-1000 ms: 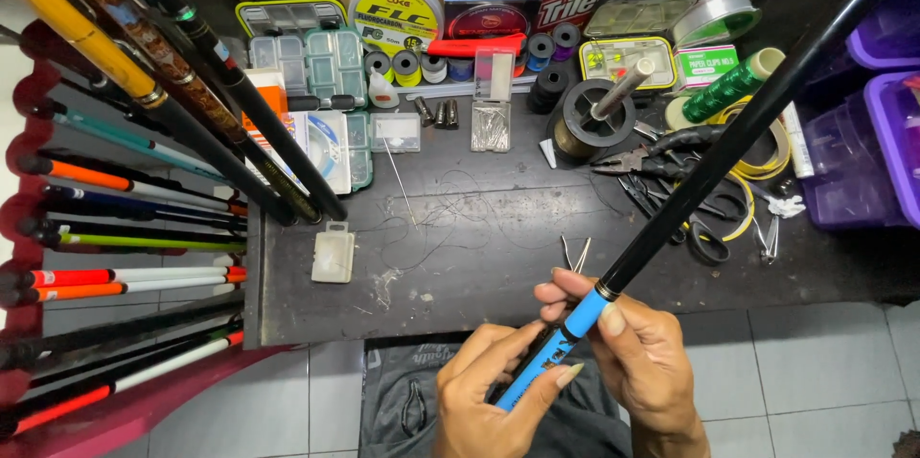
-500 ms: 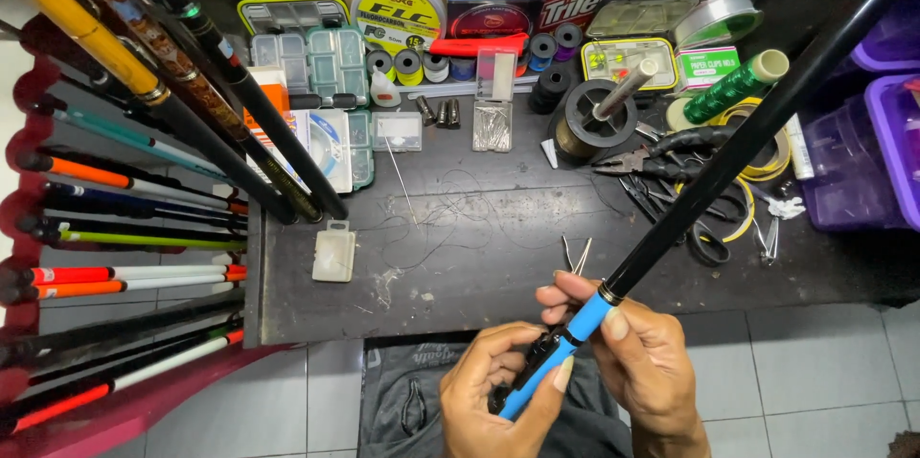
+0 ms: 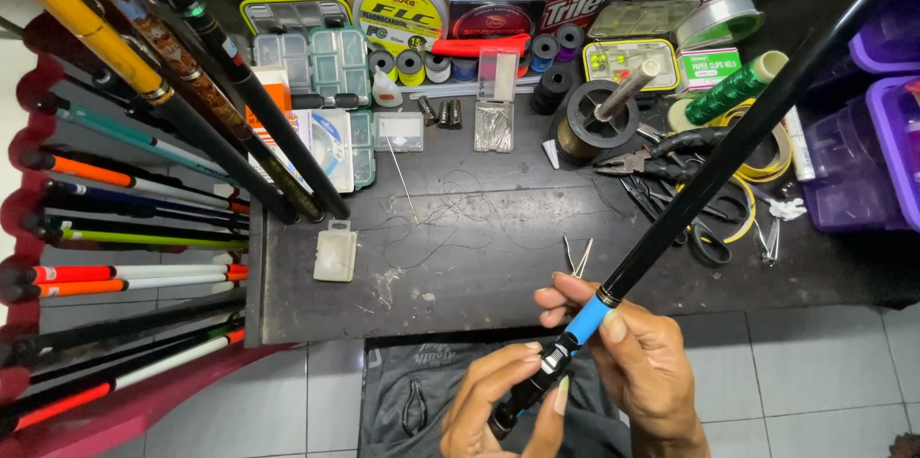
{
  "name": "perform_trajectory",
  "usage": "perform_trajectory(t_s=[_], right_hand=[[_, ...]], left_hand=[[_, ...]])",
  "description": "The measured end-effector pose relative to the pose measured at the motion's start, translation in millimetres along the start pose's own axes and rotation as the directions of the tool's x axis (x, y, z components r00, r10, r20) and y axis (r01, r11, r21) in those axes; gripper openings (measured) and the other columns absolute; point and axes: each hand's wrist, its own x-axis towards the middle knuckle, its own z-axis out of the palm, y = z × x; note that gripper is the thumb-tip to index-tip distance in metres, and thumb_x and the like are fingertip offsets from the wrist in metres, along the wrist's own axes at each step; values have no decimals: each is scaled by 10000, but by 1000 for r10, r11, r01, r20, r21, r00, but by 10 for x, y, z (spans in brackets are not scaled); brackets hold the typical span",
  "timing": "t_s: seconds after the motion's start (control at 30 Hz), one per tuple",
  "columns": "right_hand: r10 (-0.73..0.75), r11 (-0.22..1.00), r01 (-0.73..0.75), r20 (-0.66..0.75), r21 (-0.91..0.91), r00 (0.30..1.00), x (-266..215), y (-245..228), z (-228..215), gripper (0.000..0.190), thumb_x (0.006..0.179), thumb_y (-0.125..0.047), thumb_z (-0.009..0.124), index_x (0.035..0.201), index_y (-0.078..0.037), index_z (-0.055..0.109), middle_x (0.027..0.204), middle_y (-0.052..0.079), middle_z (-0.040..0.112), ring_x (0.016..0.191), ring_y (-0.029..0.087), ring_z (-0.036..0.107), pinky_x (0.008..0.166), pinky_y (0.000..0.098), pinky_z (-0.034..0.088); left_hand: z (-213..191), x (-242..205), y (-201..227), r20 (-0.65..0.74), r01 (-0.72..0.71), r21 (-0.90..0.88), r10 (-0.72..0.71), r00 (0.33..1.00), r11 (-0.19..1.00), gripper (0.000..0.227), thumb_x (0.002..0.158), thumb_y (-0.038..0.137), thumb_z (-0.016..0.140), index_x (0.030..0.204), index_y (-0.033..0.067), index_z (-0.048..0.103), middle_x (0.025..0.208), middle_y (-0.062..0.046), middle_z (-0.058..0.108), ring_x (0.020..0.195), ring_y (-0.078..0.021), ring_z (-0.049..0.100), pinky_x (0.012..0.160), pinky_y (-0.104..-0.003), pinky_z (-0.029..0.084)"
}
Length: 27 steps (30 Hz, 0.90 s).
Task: The person holds a black fishing rod with a blue grip and uses a pair of pliers to adjust a metal ring at the base of the grip. They then pick up a thin metal wire, bend it with their fingers, and place it on the table before continuing to adjust the ring on the rod.
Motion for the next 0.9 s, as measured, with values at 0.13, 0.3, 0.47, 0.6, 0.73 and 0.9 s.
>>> perform_trajectory(t_s=[0.13,0.3,0.47,0.6,0.73,0.9], right_hand=[[15,1000,-15,-27,6,1000,-5,-1,17,441,868,-213,442,1130,139,489,1032,278,609,896,295,625,815,350,495],[26,1000,-26,-43,8,999,-20,-4,48,434,873,-207,424,1131,136,489,1012,282,614,866,283,623,783,347,502],[41,999,-41,-46,6,998,-25,-7,79,450,874,-225,426,1136,136,486,1000,274,619,831,260,621,725,321,508],[16,999,-18,-60,-30,998,-37,-13,107,461,870,-251,432,1111,135,502,955,260,629,791,243,606,693,319,493],[81,964,-108,-121,-241,989,-57,-73,124,453,797,-301,515,1077,50,578,830,137,662,739,199,620,685,290,508],[75,952,-117,-154,-283,985,-33,-7,127,380,777,-281,557,974,37,626,753,110,675,709,160,640,635,247,519]], left_hand=[[-33,-34,-23,69,-71,54,67,995,996,273,600,29,710,852,108,639,880,-42,683,747,-133,676,702,-214,528],[-23,-109,-109,87,-187,134,176,981,973,199,683,137,652,881,130,630,908,-22,652,733,-153,617,695,-237,507],[-54,-137,-90,169,-236,166,208,963,957,235,700,125,646,930,162,614,977,-9,611,796,-169,586,749,-266,496],[-43,-157,-87,158,-238,176,211,965,955,175,740,184,628,913,168,619,972,-26,601,807,-182,575,735,-271,499],[-32,-118,-7,116,-134,154,117,986,979,156,725,227,605,857,148,624,902,-35,627,779,-172,575,714,-263,464],[-153,38,-115,212,239,166,-271,939,957,403,574,306,688,933,145,601,863,0,691,771,-107,661,698,-221,505]])
